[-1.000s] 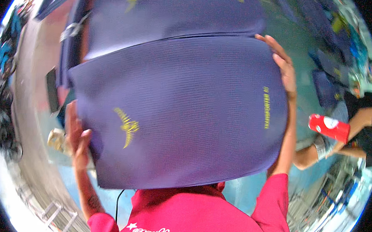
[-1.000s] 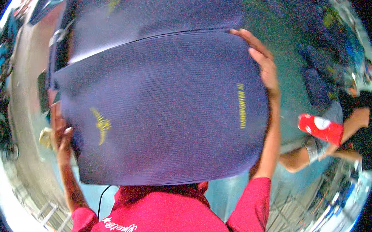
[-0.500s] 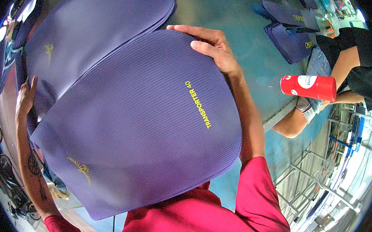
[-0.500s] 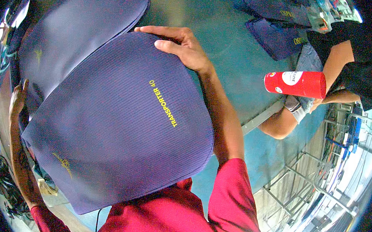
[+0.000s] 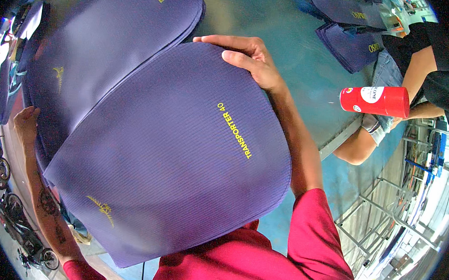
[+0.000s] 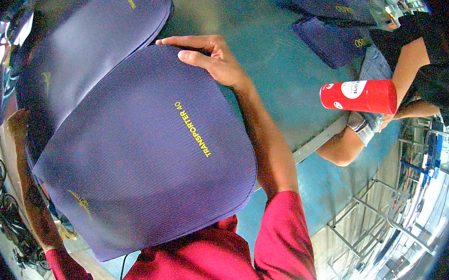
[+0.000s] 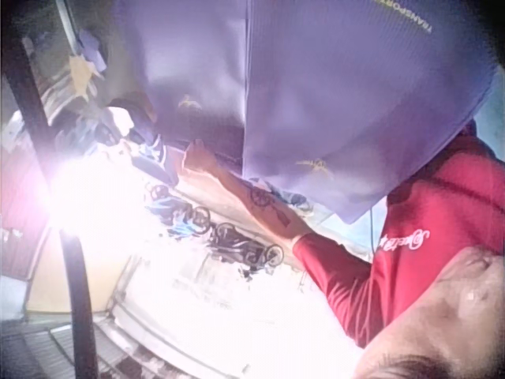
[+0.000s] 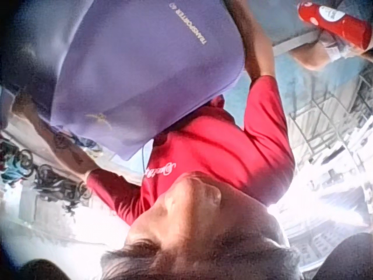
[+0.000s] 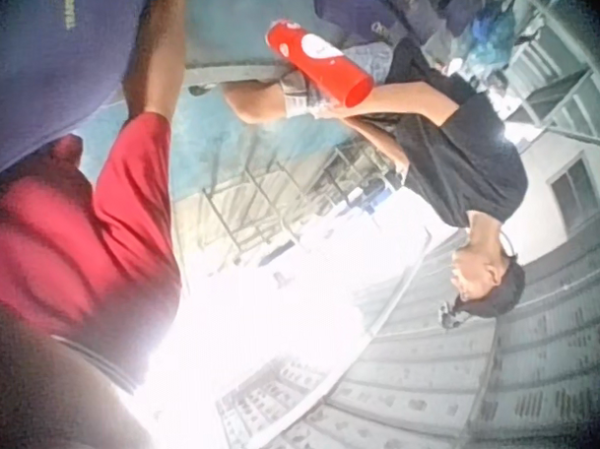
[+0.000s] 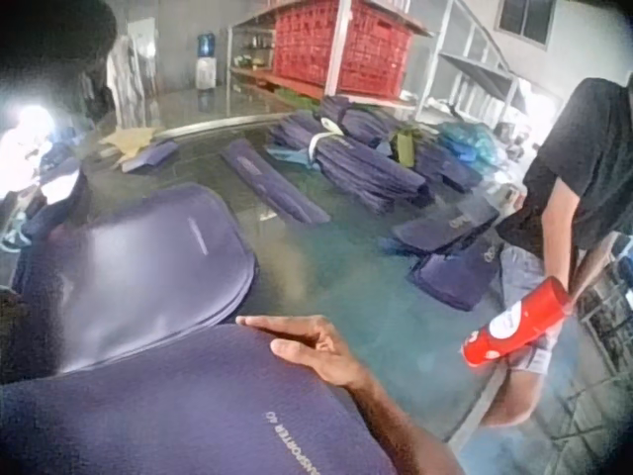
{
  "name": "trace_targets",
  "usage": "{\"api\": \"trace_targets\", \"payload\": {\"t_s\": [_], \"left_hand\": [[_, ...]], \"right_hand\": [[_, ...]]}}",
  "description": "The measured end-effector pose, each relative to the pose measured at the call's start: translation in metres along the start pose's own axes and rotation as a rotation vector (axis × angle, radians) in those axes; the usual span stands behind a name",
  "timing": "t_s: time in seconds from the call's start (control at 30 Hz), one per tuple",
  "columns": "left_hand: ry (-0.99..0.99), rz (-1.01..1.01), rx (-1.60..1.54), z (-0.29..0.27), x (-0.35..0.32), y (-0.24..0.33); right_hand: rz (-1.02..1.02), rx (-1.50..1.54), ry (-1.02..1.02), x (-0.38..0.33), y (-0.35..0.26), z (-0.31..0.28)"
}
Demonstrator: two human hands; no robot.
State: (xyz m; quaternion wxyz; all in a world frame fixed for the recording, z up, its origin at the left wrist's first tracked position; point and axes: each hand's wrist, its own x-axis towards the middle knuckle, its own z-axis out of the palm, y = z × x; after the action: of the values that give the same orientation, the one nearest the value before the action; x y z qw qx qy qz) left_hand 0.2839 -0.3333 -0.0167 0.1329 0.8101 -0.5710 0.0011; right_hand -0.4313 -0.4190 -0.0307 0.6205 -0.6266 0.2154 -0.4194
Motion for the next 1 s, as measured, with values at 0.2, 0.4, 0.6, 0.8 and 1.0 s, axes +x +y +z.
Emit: {"api": "trace_targets", "payload": {"t_s": [0.2, 0.4, 0.6, 0.8, 1.0], "left_hand": [[0.06, 0.03, 0.391, -0.031, -0.025, 0.003], [0.268, 0.059, 0.254, -0.044, -0.031, 0.143], [0.281, 0.156, 0.262, -0.068, 0.015, 0.19], [0.47, 0.416, 0.087, -0.134, 0.02, 0.342], [0.641, 0.259, -0.44, -0.273, -0.071, 0.399]], "right_hand": [[-0.01, -0.087, -0.079, 0.011, -0.012, 0.015], [0.006, 0.085, 0.009, 0.0, -0.013, 0.01], [0.046, 0.35, 0.075, -0.005, -0.008, 0.011], [0.203, 0.092, 0.148, -0.001, -0.028, -0.002], [0.436, 0.153, 0.348, 0.028, -0.057, 0.002]]}}
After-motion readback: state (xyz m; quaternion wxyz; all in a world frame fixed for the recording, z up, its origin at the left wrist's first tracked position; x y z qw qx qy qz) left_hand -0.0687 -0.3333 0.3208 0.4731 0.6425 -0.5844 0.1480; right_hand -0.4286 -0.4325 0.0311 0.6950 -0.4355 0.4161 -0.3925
